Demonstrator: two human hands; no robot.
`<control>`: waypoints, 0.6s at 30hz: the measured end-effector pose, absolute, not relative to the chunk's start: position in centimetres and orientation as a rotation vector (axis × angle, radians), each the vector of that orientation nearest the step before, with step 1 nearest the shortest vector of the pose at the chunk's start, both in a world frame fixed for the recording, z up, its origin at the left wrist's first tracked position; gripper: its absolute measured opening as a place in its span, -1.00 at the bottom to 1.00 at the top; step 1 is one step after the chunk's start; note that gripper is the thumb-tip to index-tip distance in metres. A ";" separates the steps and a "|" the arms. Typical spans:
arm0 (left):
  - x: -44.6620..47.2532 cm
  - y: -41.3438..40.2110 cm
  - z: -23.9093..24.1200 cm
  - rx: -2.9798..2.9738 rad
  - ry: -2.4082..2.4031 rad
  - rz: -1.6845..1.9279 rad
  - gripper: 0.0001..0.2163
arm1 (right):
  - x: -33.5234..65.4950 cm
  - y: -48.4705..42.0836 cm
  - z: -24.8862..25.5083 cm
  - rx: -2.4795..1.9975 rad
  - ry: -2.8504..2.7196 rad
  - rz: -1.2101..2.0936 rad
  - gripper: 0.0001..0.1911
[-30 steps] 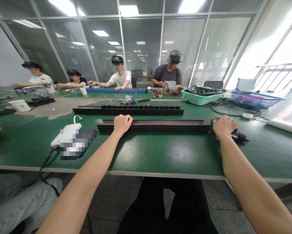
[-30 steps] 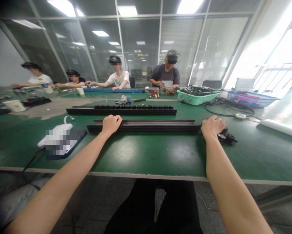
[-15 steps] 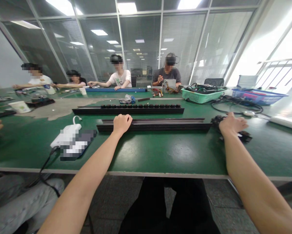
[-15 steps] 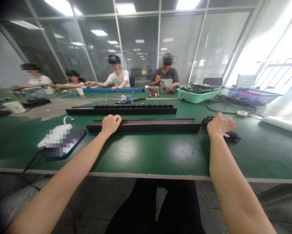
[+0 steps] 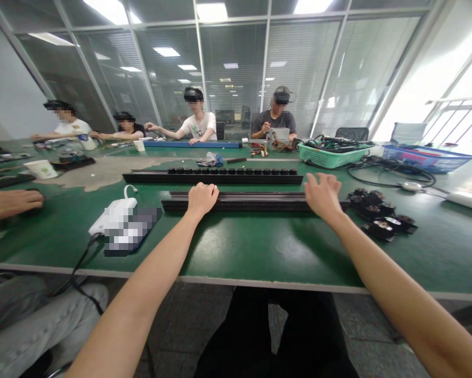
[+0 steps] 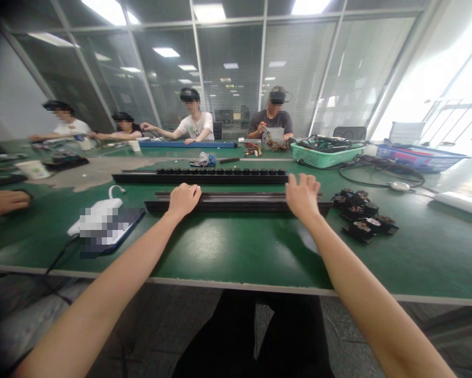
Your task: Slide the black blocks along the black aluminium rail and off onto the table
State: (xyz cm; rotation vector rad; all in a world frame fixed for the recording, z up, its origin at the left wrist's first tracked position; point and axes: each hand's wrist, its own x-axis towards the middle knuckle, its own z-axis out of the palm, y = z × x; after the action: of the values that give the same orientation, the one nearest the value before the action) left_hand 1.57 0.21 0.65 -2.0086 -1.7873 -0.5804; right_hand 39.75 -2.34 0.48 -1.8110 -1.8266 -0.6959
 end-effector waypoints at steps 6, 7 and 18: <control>1.5 0.3 0.6 -2.000 -1.705 -0.609 -0.58 | 28.1 -4.1 0.3 -1.149 -2.505 -0.687 -0.48; 1.5 0.4 0.6 -2.007 -1.702 -0.629 -0.58 | 26.4 -4.2 0.5 -1.114 -2.525 -0.643 -0.47; -0.5 0.9 0.5 -1.855 -1.902 -0.732 -0.51 | 13.5 -0.2 1.6 -1.232 -2.356 -0.025 -0.61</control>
State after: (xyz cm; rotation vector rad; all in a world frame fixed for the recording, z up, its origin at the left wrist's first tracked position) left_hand -0.45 0.86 0.45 -1.8549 -1.9016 -0.7318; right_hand 13.52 -0.22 1.58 -1.2322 -2.3555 -0.0252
